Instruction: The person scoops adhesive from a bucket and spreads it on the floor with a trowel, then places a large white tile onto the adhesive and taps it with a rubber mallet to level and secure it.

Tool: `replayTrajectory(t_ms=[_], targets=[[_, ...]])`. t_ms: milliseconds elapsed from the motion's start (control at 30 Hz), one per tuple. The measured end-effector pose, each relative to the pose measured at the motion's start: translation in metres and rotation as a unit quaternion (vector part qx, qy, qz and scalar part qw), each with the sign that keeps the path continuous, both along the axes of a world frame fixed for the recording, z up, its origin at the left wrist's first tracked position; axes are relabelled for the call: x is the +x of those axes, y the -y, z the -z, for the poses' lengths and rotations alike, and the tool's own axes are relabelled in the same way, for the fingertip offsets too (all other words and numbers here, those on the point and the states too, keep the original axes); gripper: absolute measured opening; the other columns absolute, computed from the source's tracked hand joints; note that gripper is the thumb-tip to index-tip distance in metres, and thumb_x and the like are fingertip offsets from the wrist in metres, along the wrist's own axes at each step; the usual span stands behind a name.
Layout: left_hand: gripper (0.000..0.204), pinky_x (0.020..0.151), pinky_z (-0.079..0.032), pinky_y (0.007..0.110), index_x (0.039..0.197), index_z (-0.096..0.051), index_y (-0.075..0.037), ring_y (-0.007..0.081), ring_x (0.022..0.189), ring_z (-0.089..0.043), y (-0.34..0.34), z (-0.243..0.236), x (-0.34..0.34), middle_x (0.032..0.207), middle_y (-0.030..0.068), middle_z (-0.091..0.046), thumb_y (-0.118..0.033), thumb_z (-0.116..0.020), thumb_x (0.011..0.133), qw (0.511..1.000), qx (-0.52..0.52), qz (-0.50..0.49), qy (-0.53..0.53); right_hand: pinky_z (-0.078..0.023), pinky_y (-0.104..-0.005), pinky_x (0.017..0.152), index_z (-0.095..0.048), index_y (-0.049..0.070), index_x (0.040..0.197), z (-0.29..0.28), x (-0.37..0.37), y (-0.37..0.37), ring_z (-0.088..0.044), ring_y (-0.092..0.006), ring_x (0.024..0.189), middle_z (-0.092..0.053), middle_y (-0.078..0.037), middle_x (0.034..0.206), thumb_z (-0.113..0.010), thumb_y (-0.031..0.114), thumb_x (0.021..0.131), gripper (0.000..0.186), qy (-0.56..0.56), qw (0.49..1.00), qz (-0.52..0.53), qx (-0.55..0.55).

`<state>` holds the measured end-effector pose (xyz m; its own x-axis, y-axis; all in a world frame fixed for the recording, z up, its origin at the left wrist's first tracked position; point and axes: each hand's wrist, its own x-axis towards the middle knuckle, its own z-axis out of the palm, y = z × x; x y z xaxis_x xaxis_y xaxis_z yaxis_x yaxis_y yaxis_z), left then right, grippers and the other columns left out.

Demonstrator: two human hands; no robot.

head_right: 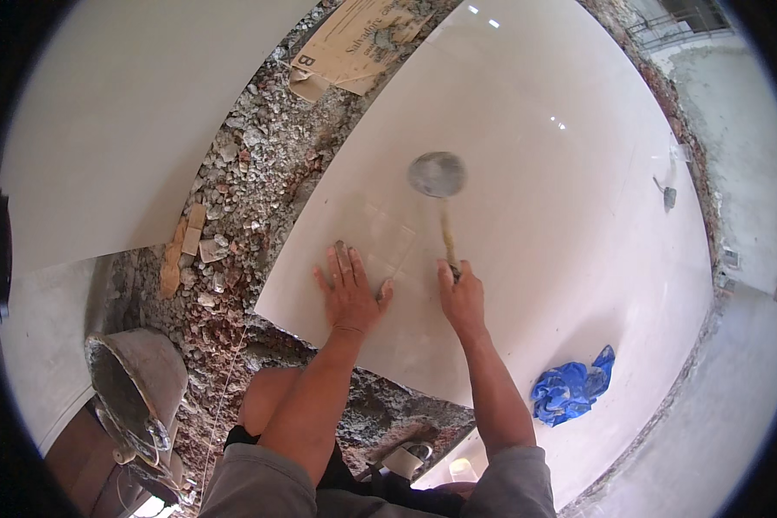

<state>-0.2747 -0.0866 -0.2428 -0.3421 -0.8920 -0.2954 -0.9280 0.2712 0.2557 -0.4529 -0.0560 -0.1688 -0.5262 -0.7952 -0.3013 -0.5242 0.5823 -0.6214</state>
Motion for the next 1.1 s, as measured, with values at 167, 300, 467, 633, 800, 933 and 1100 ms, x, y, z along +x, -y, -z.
replayTrajectory(t_ms=[167,300,467,633,800,933,1100], targets=[[0.085,0.111,-0.005,0.064,0.146,-0.025,0.003,0.0342,0.146,-0.005,0.0,0.0,-0.002,0.155,0.0209,-0.015,-0.058,-0.04,0.089,0.999,0.012,0.0,0.032,-0.045,-0.0424,0.055,-0.054,-0.001,0.084,0.005,0.01,-0.043,-0.059,-0.0363,0.058,-0.059,-0.018,0.064,-0.06,0.028,0.091,0.031,0.033,0.997,0.052,-0.047],[0.085,0.111,-0.005,0.065,0.147,-0.023,0.002,0.0346,0.146,-0.004,0.001,-0.002,-0.001,0.156,0.0196,-0.013,-0.058,-0.039,0.089,0.999,0.038,-0.002,0.032,-0.045,-0.0381,0.053,-0.055,-0.001,0.084,0.01,0.016,-0.067,-0.059,-0.0284,0.055,-0.058,-0.014,0.061,-0.061,0.024,0.091,0.026,-0.043,0.997,0.043,0.042],[0.084,0.112,-0.005,0.063,0.147,-0.023,0.003,0.035,0.145,-0.007,0.004,-0.005,-0.001,0.155,0.0213,-0.016,-0.057,-0.04,0.089,0.999,0.034,-0.003,0.001,-0.044,-0.0379,0.052,-0.056,-0.003,0.087,0.008,0.011,-0.066,-0.059,-0.027,0.054,-0.057,-0.016,0.06,-0.058,0.025,0.092,0.028,0.016,0.999,-0.004,0.027],[0.083,0.113,-0.004,0.061,0.147,-0.022,0.002,0.0331,0.146,-0.005,0.002,-0.003,0.002,0.155,0.0209,-0.015,-0.055,-0.04,0.09,0.998,0.045,-0.024,-0.024,-0.04,-0.0334,0.05,-0.057,-0.003,0.09,-0.001,0.011,-0.062,-0.049,-0.017,0.052,-0.053,-0.009,0.058,-0.056,0.025,0.094,0.028,0.071,0.99,0.117,0.028],[0.086,0.112,-0.004,0.063,0.148,-0.021,0.0,0.0339,0.145,-0.007,0.001,0.002,0.005,0.156,0.0197,-0.015,-0.058,-0.04,0.089,0.998,0.019,-0.015,-0.056,-0.035,-0.0307,0.047,-0.055,-0.004,0.089,0.003,0.018,-0.055,-0.043,-0.0115,0.052,-0.047,-0.003,0.058,-0.054,0.025,0.095,0.029,0.015,0.999,-0.031,-0.028],[0.085,0.111,-0.006,0.063,0.148,-0.022,0.0,0.0334,0.145,-0.009,-0.001,0.002,0.005,0.156,0.0195,-0.013,-0.059,-0.039,0.089,0.999,0.01,-0.014,-0.049,-0.036,-0.0317,0.048,-0.054,-0.006,0.089,0.013,0.018,-0.049,-0.045,-0.0124,0.054,-0.048,-0.005,0.06,-0.055,0.027,0.095,0.034,0.109,0.991,0.058,-0.061],[0.086,0.112,-0.005,0.063,0.148,-0.021,0.0,0.0337,0.145,-0.008,0.003,-0.002,0.004,0.156,0.0208,-0.013,-0.059,-0.04,0.088,0.998,0.046,-0.014,-0.049,-0.038,-0.0289,0.048,-0.056,-0.004,0.098,0.011,0.015,-0.036,-0.05,-0.0112,0.052,-0.053,-0.004,0.061,-0.054,0.028,0.096,0.032,-0.008,0.995,-0.101,-0.002]])
